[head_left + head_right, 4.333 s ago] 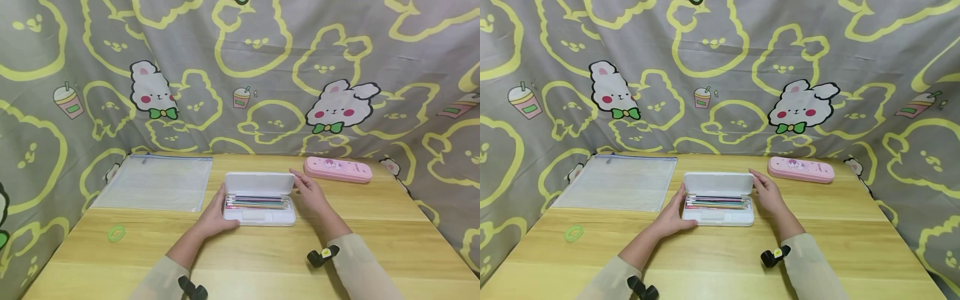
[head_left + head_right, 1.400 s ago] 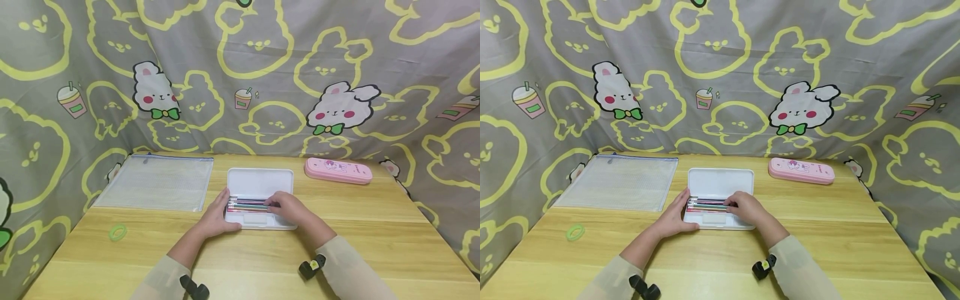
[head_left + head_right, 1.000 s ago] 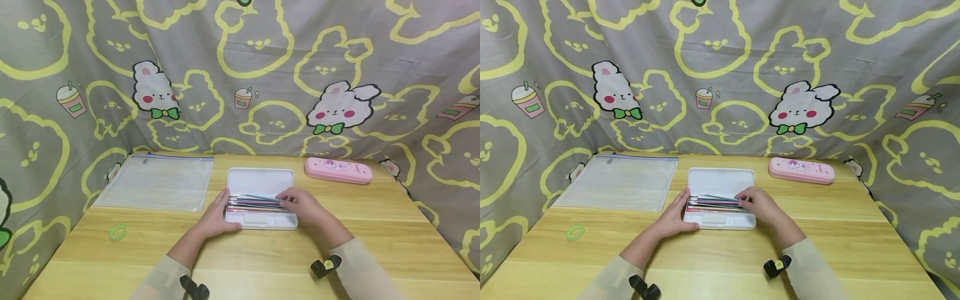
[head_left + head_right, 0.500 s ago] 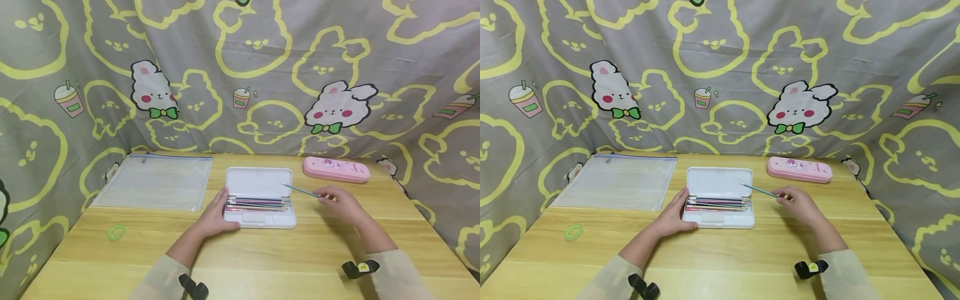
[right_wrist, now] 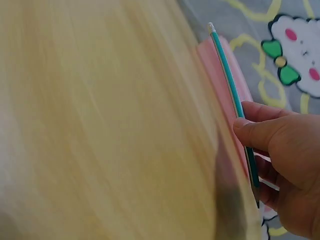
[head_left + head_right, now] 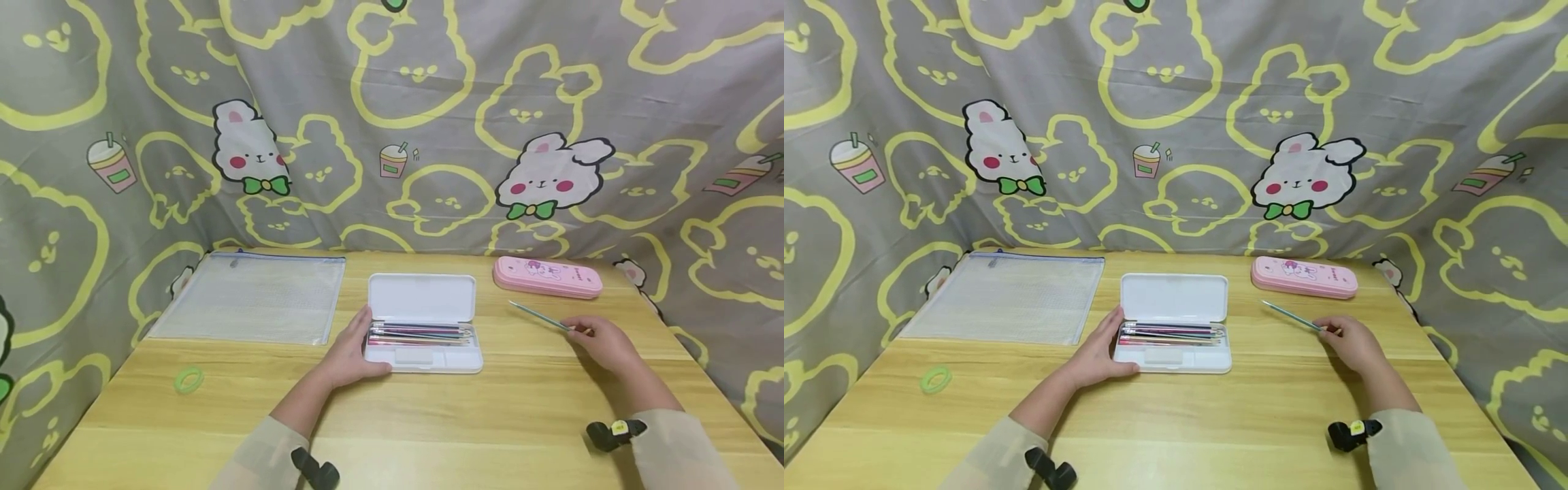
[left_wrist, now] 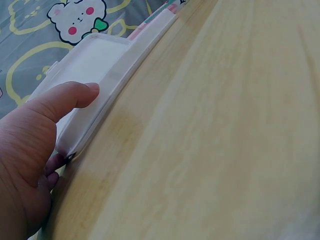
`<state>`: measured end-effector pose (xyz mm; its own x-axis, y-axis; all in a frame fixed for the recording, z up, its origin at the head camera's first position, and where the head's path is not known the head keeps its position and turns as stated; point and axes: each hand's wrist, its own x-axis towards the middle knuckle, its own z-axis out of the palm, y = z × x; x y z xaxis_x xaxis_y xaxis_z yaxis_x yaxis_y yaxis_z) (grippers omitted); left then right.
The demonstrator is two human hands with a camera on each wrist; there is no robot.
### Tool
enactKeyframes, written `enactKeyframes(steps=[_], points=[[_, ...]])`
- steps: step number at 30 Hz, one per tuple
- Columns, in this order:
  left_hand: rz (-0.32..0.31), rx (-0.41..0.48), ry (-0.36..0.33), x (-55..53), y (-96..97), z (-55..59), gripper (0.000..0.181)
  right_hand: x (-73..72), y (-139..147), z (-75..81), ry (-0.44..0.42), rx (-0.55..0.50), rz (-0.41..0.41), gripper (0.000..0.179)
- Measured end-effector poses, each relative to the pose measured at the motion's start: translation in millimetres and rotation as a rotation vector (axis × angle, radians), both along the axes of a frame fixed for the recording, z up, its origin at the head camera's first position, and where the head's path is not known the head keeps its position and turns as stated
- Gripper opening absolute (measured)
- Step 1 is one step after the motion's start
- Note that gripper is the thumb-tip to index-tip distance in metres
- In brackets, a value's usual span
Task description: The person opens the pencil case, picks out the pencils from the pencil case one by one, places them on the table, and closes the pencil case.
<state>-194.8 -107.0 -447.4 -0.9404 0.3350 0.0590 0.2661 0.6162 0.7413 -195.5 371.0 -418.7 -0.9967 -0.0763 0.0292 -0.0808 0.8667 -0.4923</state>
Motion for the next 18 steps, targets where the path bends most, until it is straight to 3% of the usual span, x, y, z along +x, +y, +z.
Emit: enactKeyframes(steps=[8, 18], points=[[-0.001, -0.008, -0.005, 0.5, 0.4, -1.0, 0.121, -8.5, 12.8, -9.5, -0.049, 0.016, -0.028, 0.026], [0.003, -0.016, -0.004, 0.3, 0.1, -1.1, 0.121, -11.7, 14.6, -13.2, -0.046, 0.015, -0.009, 0.028]])
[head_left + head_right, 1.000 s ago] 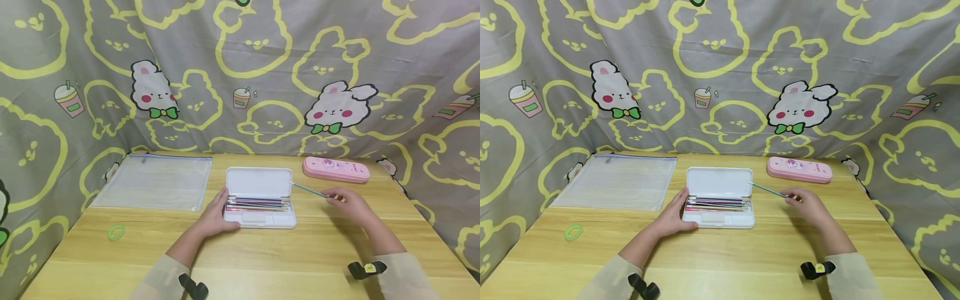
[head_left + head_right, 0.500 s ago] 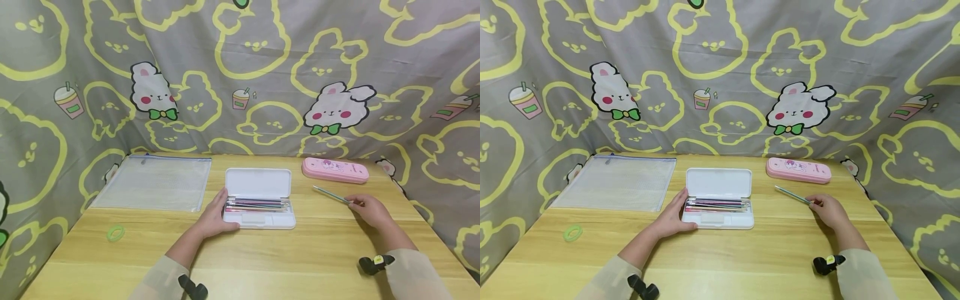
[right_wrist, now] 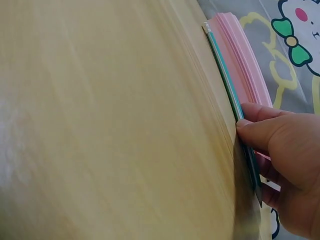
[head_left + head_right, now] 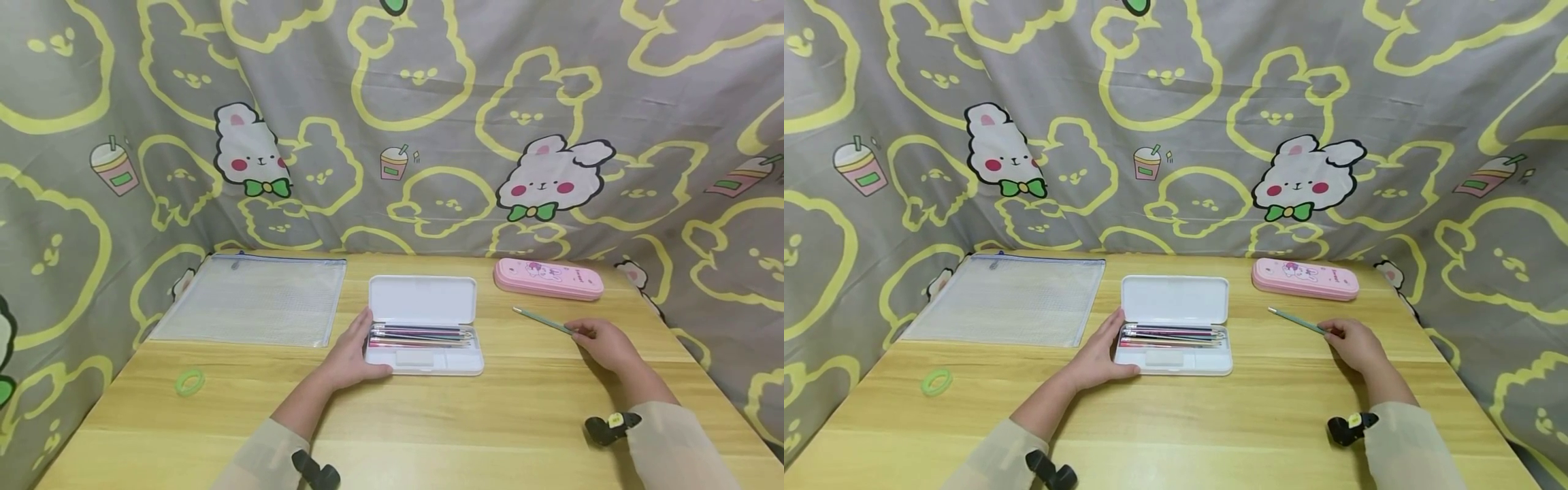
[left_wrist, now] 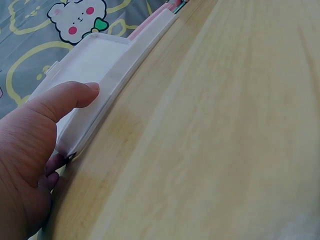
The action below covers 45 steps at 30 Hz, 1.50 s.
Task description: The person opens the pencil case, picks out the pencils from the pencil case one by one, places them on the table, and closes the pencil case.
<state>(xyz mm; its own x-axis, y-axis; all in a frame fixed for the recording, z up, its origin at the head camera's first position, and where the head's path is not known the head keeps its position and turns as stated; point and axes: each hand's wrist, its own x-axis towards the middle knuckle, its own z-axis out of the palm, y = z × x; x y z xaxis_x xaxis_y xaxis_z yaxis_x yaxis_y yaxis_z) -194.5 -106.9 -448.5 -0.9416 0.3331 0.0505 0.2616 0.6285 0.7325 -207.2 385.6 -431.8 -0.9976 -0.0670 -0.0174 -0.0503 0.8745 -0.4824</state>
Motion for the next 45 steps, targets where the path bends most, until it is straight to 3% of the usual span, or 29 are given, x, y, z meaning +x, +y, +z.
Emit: enactKeyframes(steps=[8, 19, 29, 34, 45], points=[[-0.003, 0.007, -0.003, 0.7, 0.2, 1.1, 0.12, 5.7, -16.2, 9.0, 0.043, -0.051, -0.019, 0.04], [-0.001, 0.007, -0.006, 1.3, -0.1, 1.5, 0.121, 4.0, -82.7, 20.8, 0.137, -0.117, 0.081, 0.031], [-0.006, 0.016, 0.005, 1.3, 0.1, 2.1, 0.12, 2.4, -148.3, 23.3, 0.128, -0.182, 0.237, 0.021], [0.001, 0.023, 0.004, 0.8, -0.4, 1.3, 0.119, -1.8, -174.4, 21.7, 0.083, -0.182, 0.317, 0.018], [0.0, 0.01, -0.006, 1.3, -0.3, 1.7, 0.12, -8.5, -204.2, 20.6, 0.004, -0.098, 0.369, 0.014]])
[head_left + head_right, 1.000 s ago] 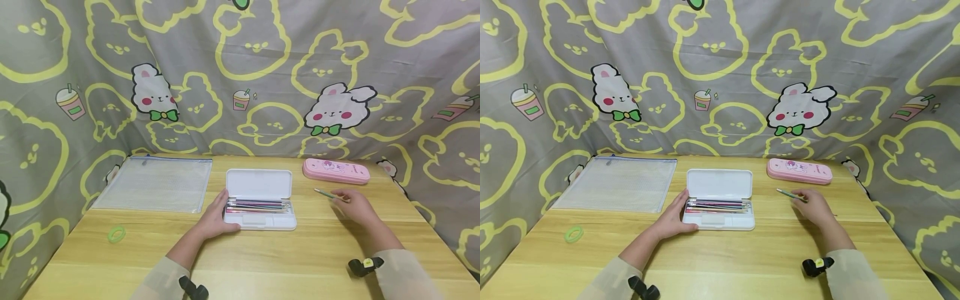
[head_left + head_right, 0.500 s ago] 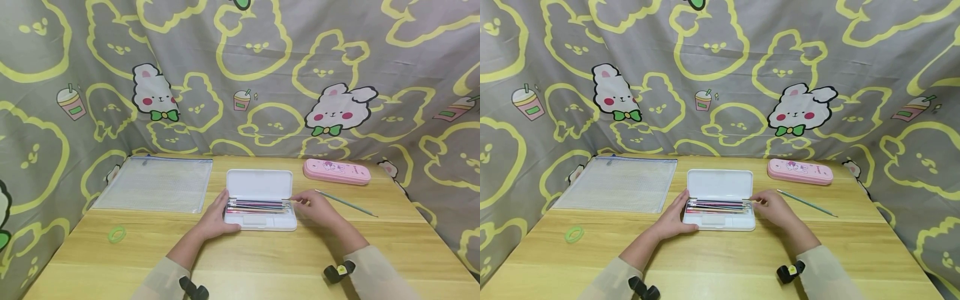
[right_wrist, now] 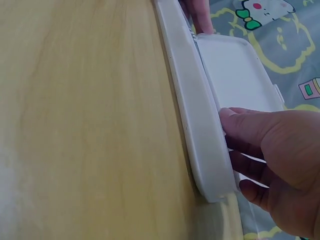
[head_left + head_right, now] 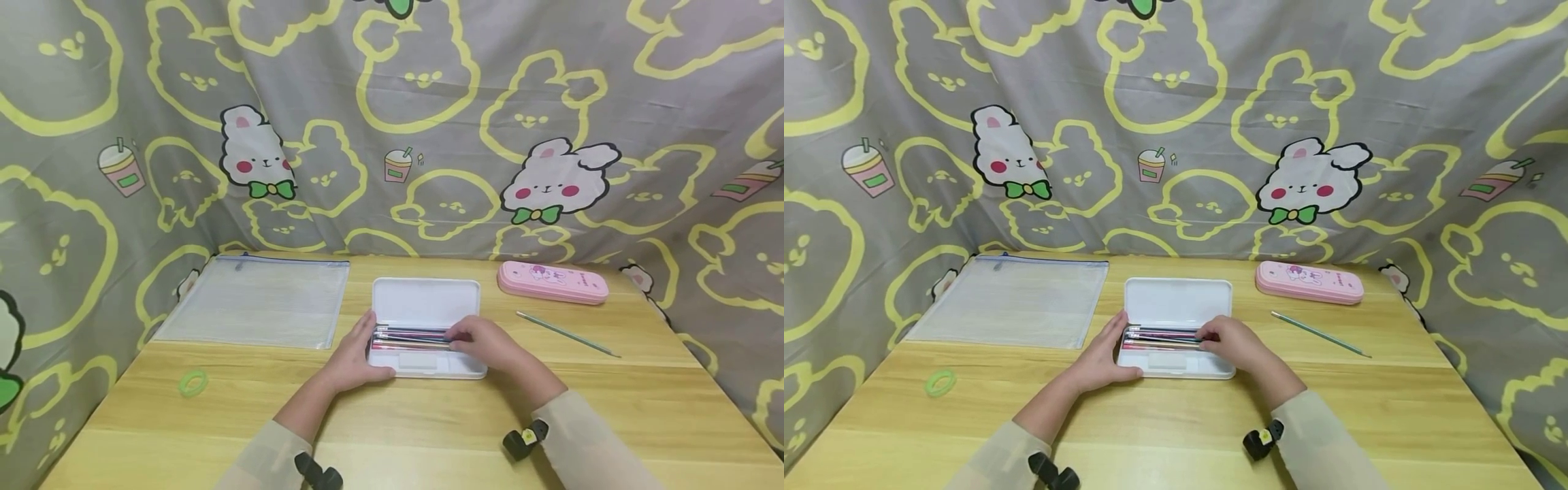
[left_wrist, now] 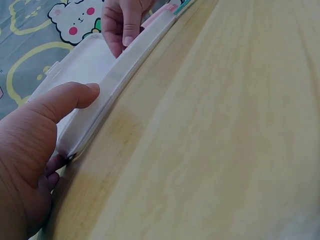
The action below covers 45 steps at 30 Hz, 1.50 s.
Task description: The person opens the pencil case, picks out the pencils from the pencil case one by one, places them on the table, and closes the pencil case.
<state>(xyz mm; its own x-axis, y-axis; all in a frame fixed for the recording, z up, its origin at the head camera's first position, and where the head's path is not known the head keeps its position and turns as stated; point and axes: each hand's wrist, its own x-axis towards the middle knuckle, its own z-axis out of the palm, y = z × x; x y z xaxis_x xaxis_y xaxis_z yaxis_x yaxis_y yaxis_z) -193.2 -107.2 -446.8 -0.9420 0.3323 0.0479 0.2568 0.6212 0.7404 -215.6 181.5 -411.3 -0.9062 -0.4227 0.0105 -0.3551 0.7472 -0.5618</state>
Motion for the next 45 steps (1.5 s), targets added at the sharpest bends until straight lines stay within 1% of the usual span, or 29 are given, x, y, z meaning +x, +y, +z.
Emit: enactKeyframes(steps=[4, 10, 14, 20, 26, 31, 36, 38, 41, 45], points=[[0.003, 0.0, 0.003, 0.0, 0.4, -0.5, 0.12, -3.1, -3.2, 0.4, 0.024, 0.045, 0.028, 0.012], [0.006, 0.002, 0.002, -0.2, 0.1, -1.1, 0.12, -6.0, -5.4, 3.2, 0.068, 0.109, 0.117, 0.01], [0.006, 0.001, 0.0, 0.0, 0.5, -0.5, 0.12, -4.4, -6.6, 4.2, 0.089, 0.137, 0.131, 0.01], [0.007, 0.001, 0.001, 0.2, 1.4, 0.2, 0.119, -1.9, -6.8, 2.7, 0.102, 0.121, 0.123, 0.009], [0.007, 0.003, 0.005, -0.3, 1.6, -1.3, 0.12, -1.1, -2.2, 2.2, 0.115, 0.094, 0.154, 0.016], [0.005, 0.001, 0.004, -0.5, 1.6, -1.6, 0.12, 2.2, 5.6, 4.1, 0.064, 0.056, 0.117, 0.018], [0.006, 0.0, 0.006, -0.5, 1.1, -1.0, 0.12, 5.8, 20.2, 8.3, 0.04, -0.002, 0.049, 0.019], [0.006, 0.001, 0.009, -0.4, 0.9, -0.8, 0.12, 6.8, 28.0, 10.7, 0.055, -0.021, 0.026, 0.019], [0.004, 0.0, 0.01, 0.1, 0.8, 0.3, 0.12, 8.5, 41.7, 14.6, 0.101, -0.039, 0.008, 0.018], [0.002, -0.001, 0.006, 0.9, 1.3, 1.5, 0.12, 13.9, 62.6, 20.2, 0.154, -0.04, -0.035, 0.017]])
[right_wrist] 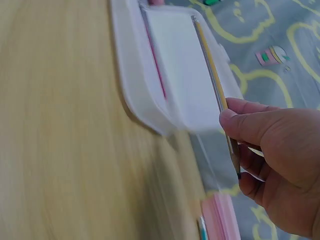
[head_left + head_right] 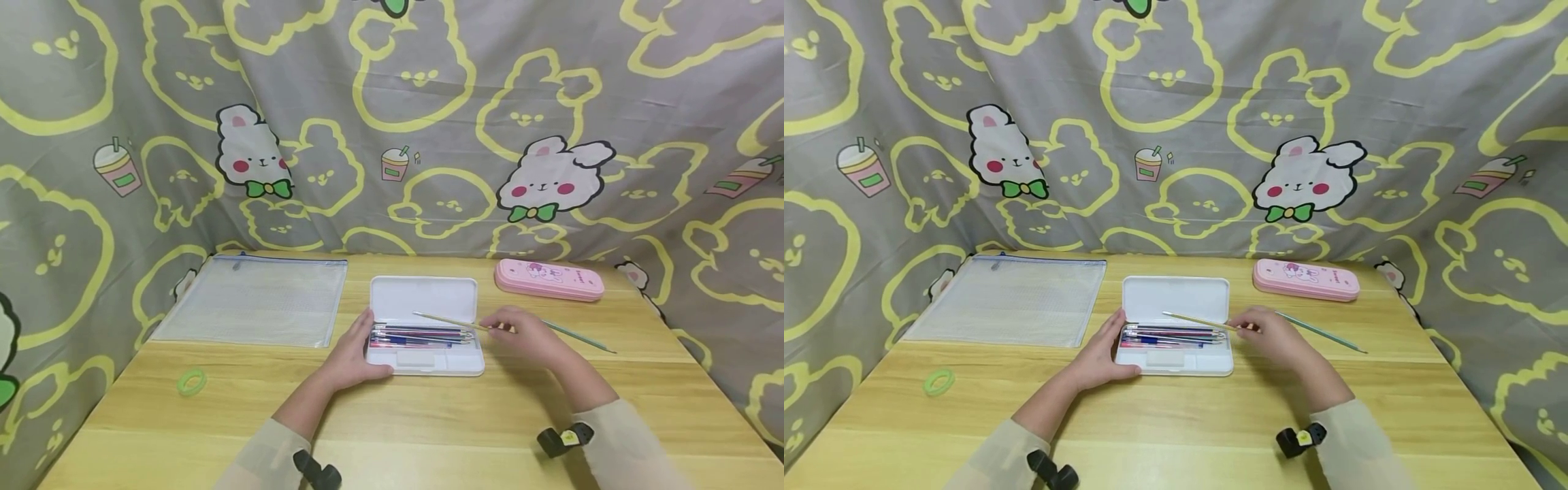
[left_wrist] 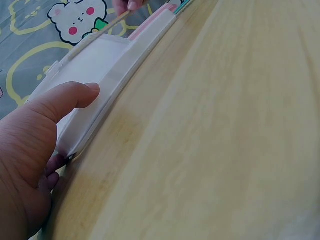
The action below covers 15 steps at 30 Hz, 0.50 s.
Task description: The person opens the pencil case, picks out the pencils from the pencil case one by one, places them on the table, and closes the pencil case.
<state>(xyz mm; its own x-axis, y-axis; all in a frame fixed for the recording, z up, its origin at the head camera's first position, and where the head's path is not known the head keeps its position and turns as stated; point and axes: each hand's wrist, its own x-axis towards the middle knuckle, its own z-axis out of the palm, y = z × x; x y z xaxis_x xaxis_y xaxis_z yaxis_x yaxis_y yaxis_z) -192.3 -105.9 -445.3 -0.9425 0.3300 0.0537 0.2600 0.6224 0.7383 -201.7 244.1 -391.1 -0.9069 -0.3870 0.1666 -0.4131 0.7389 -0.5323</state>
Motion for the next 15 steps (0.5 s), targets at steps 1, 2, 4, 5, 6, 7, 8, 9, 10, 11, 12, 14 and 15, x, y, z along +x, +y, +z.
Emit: enactKeyframes(steps=[1, 2, 4, 5, 6, 7, 8, 9, 10, 11, 12, 14, 15], points=[[0.0, 0.001, -0.001, 0.1, 0.1, 0.1, 0.12, 1.8, 5.3, 1.8, 0.006, 0.004, -0.011, 0.017], [0.0, 0.001, -0.002, 0.2, 0.1, 0.1, 0.12, 3.6, 11.0, 3.3, 0.013, 0.011, -0.027, 0.017], [0.001, 0.003, -0.004, 0.1, 0.1, -0.1, 0.12, 7.3, 22.6, 5.7, 0.017, 0.022, -0.058, 0.016], [0.001, 0.004, -0.004, 0.0, 0.1, -0.3, 0.12, 9.3, 28.7, 6.7, 0.014, 0.029, -0.074, 0.017], [0.002, 0.004, -0.003, -0.2, 0.0, -0.7, 0.12, 10.9, 35.1, 7.1, 0.013, 0.033, -0.087, 0.017], [0.002, 0.004, -0.002, -0.4, -0.2, -1.1, 0.12, 12.3, 41.8, 6.8, 0.015, 0.037, -0.099, 0.017], [0.002, 0.003, -0.001, -0.6, -0.3, -1.4, 0.12, 13.7, 48.3, 6.0, 0.017, 0.04, -0.113, 0.017], [0.002, 0.003, -0.001, -0.9, -0.6, -1.8, 0.121, 14.9, 55.0, 4.9, 0.02, 0.042, -0.125, 0.017], [0.002, 0.004, -0.001, -1.1, -0.8, -2.0, 0.121, 16.0, 61.4, 3.7, 0.021, 0.044, -0.135, 0.018], [0.002, 0.004, -0.001, -1.3, -1.0, -2.4, 0.121, 17.1, 67.6, 2.2, 0.02, 0.05, -0.149, 0.018], [0.002, 0.004, -0.002, -1.5, -1.1, -2.6, 0.121, 18.1, 73.3, 0.5, 0.019, 0.055, -0.162, 0.018], [0.002, 0.005, -0.004, -1.8, -1.3, -3.0, 0.121, 20.7, 83.4, -2.7, 0.008, 0.061, -0.185, 0.019], [0.002, 0.005, -0.005, -1.9, -1.4, -3.1, 0.121, 21.6, 88.3, -4.2, 0.004, 0.066, -0.196, 0.019]])
